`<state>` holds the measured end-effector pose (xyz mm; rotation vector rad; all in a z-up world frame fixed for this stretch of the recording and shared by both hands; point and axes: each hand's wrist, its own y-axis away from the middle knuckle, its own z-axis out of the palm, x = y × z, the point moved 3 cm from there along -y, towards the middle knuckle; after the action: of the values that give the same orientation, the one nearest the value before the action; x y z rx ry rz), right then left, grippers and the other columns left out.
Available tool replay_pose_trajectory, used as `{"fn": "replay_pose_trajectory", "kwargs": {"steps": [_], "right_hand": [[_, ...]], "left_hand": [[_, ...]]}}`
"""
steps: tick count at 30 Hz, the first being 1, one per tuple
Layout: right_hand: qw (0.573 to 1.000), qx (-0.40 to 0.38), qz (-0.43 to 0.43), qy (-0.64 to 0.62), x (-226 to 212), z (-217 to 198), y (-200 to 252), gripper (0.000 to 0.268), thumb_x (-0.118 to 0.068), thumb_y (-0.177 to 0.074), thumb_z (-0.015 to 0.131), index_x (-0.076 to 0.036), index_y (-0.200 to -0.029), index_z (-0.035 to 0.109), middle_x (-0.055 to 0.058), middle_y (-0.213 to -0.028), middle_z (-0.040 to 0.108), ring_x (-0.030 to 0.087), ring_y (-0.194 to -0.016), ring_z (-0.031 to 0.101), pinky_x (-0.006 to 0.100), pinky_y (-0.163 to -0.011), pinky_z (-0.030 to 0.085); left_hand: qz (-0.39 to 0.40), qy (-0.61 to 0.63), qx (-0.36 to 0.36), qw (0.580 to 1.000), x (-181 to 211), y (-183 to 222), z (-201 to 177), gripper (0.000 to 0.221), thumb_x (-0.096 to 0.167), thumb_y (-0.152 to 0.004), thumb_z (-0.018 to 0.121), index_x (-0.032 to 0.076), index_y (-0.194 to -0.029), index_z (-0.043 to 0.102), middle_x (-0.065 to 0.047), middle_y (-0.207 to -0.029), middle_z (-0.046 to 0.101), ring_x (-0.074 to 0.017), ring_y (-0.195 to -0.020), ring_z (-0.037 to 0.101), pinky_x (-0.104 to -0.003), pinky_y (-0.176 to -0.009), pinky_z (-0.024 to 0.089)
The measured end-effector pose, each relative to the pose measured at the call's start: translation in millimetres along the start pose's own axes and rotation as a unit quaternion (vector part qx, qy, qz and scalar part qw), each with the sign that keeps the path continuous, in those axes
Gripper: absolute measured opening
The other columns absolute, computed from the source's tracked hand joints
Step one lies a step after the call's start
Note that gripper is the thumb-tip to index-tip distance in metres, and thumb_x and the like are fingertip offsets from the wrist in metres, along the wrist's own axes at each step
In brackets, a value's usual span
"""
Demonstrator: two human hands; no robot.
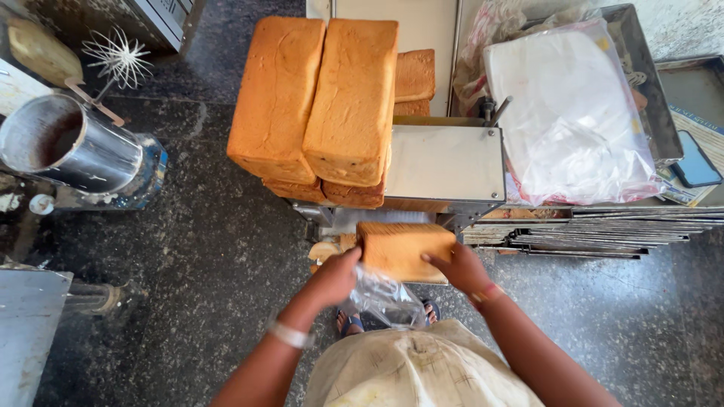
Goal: The person takes loaves of bread from a machine platform, places them into individual plastic bags by hand, and then arranges the packaged loaves on a table.
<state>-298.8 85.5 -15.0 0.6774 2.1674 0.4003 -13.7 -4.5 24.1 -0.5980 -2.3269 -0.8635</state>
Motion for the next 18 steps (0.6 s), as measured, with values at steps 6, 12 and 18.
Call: {"fn": "replay_pose_trajectory", "kwargs": {"steps": [6,12,18], "right_hand": [[0.958,-0.115,-0.043,-0.258,-28,-121,88,0.053,-0.033,-0.094,0.070,0.005,-0.131,0.066,0.013,-0.096,0.072,0.020,-0.083,0.056,0.036,-0.072,0.046],[0.839,-0.167,-0.155,-0.495,-79,-164,33,0.053,-0.024,-0.099,0.050,0.004,-0.144,0.046,0.012,-0.136,0.064,0.014,-0.115,0.069,0.032,-0.102,0.052],[0.976,0.058,-0.048,-0.204,-79,-168,-13,0.063,-0.037,-0.118,0.036,0.015,-0.113,0.072,0.031,-0.105,0.072,0.035,-0.091,0.069,0.043,-0.084,0.053]], "left_hand": [[0.331,-0.154,0.248,0.897,176,126,-68,0.053,0.000,-0.082,0.056,-0.002,-0.135,0.060,-0.020,-0.137,0.067,-0.0347,-0.136,0.057,-0.049,-0.105,0.043],[0.429,-0.135,0.410,0.794,261,86,-96,0.049,-0.001,-0.094,0.055,0.009,-0.142,0.062,-0.008,-0.145,0.066,-0.0256,-0.143,0.054,-0.046,-0.111,0.039],[0.387,-0.142,0.433,0.802,279,-5,-114,0.045,-0.009,-0.097,0.058,0.013,-0.136,0.066,-0.004,-0.140,0.068,-0.0218,-0.137,0.057,-0.044,-0.117,0.042]]}}
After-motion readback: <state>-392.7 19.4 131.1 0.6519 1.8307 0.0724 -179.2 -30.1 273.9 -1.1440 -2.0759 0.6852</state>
